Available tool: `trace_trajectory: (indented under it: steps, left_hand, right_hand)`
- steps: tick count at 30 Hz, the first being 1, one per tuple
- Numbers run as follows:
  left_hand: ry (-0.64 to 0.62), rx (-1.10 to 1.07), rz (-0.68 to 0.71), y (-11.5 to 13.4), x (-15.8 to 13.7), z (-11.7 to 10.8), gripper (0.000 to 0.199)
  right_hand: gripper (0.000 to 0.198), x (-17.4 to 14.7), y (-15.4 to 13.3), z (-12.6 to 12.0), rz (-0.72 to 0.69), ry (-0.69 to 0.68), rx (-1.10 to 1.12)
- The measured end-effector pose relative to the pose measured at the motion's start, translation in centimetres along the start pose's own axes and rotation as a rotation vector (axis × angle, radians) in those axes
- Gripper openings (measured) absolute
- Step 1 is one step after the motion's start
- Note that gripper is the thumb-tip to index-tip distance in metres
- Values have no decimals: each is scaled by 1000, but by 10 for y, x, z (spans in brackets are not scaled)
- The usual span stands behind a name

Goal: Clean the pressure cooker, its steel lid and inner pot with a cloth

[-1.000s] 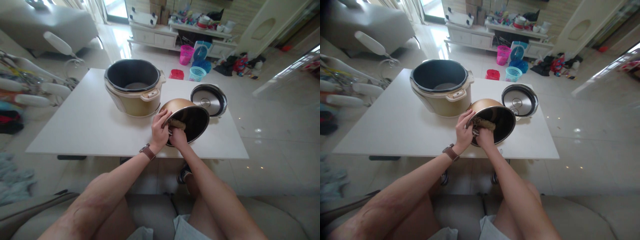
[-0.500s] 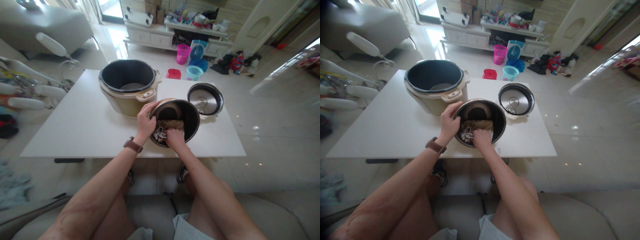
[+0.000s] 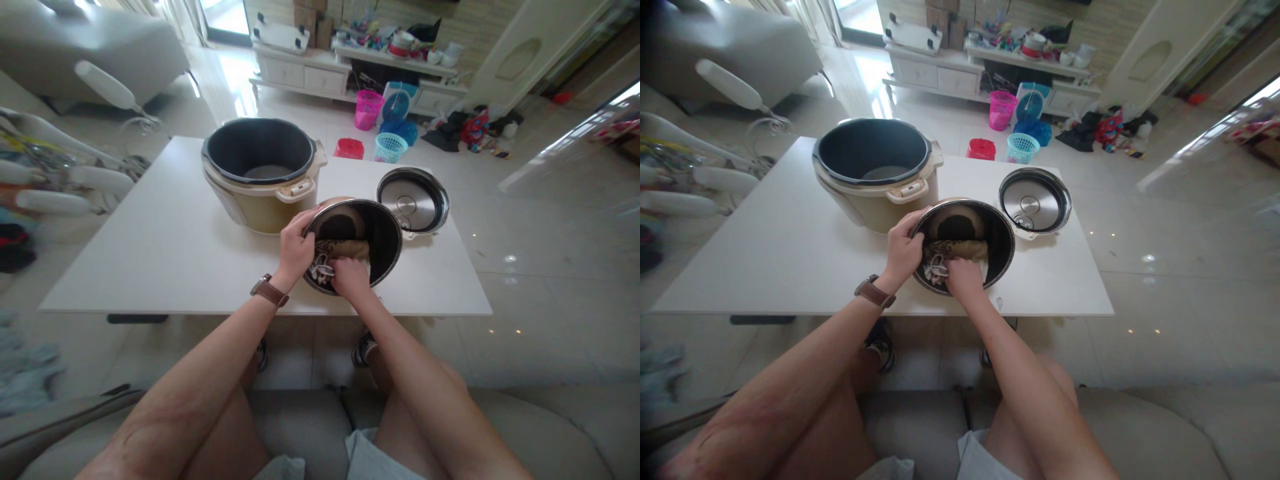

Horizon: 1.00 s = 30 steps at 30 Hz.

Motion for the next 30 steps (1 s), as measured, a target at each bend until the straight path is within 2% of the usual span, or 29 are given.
trace_trajectory:
  steps: [30]
  left_hand:
    - [11,-5,4,1,-1,4,55]
  right_hand:
    - [31,-3,-1,-5,23,-24,5]
Point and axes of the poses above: each hand's wrist, its own x-axis towards the middle knuckle, its own z-axis out of the palm, y = z × x, the point moved 2 cm from there along x, towards the middle knuckle, and after that the axes turned 9 degrees about z, right-handed, at the moved point
